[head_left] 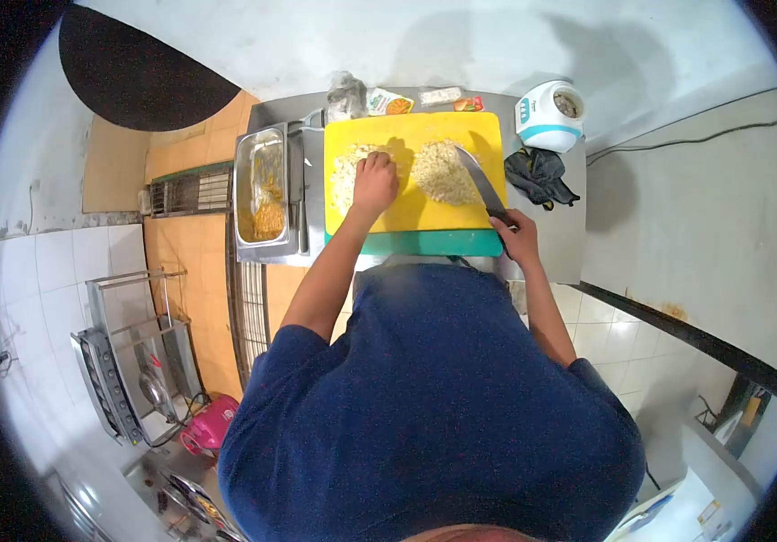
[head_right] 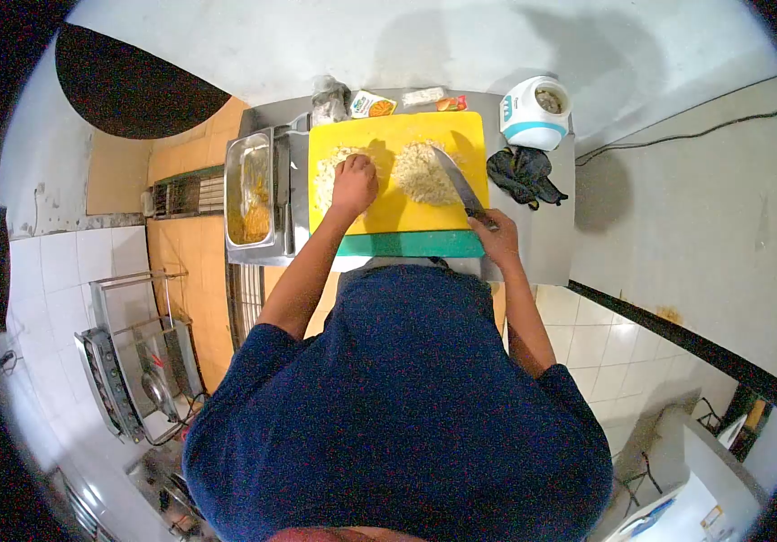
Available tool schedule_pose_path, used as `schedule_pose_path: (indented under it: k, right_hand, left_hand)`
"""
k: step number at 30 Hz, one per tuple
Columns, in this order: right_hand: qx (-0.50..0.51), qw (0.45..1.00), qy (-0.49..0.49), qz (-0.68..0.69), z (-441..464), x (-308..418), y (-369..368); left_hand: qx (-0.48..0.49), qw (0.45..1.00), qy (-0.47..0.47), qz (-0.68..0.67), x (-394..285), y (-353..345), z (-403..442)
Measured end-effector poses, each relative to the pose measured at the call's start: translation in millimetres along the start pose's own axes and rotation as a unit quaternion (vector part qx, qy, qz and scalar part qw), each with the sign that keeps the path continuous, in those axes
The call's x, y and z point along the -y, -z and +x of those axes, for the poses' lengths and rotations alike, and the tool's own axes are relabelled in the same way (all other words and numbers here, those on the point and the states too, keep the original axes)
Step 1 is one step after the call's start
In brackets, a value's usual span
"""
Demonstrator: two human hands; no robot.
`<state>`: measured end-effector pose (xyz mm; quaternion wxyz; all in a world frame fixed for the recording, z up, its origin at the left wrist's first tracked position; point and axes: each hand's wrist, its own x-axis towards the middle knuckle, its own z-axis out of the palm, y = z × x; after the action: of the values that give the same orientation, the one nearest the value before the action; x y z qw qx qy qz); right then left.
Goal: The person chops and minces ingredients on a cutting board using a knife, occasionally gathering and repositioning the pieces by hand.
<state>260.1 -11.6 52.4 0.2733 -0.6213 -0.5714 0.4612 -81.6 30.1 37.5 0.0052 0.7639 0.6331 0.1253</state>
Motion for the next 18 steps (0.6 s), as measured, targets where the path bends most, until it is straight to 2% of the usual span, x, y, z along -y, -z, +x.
schedule_pose_path:
  k: [2,5,7,8,9,12,13,14,17,18]
  right_hand:
    - [0.003,0.999,0.012,0.032,5,-5,4]
    - [0.008,0.995,0.019,-0.098,22,14,19]
    - [-0.039,0.98,0.147,-0.132,47,3,18]
    - [-0.061,0.964,0.211,-0.146,62,-2,19]
    - [-0.031,0.962,0.199,-0.184,77,0,23]
    - [-0.054,0.944,0.231,-0.228,115,2,13]
    - [-0.023,0.957,0.186,-0.223,129,2,9]
    - [-0.034,0.952,0.198,-0.231,141,2,4]
    - [-0.053,0.94,0.225,-0.251,167,10,-8]
    - [-0.05,0.938,0.226,-0.256,175,14,-11]
  left_hand:
    - [-0.025,0.999,0.021,0.001,5,7,-4]
    - [-0.034,0.998,0.057,0.017,14,14,-6]
    - [-0.058,0.996,0.069,0.005,13,28,-4]
    - [-0.05,0.995,0.082,-0.04,9,34,-2]
    - [-0.043,0.991,0.094,-0.084,3,38,1]
    - [-0.05,0.959,0.119,-0.253,-15,34,8]
    - [-0.053,0.943,0.137,-0.298,-23,27,8]
    - [-0.056,0.925,0.154,-0.343,-31,20,9]
    - [-0.112,0.9,0.164,-0.389,-51,-3,11]
    - [-0.104,0.9,0.161,-0.392,-53,-7,14]
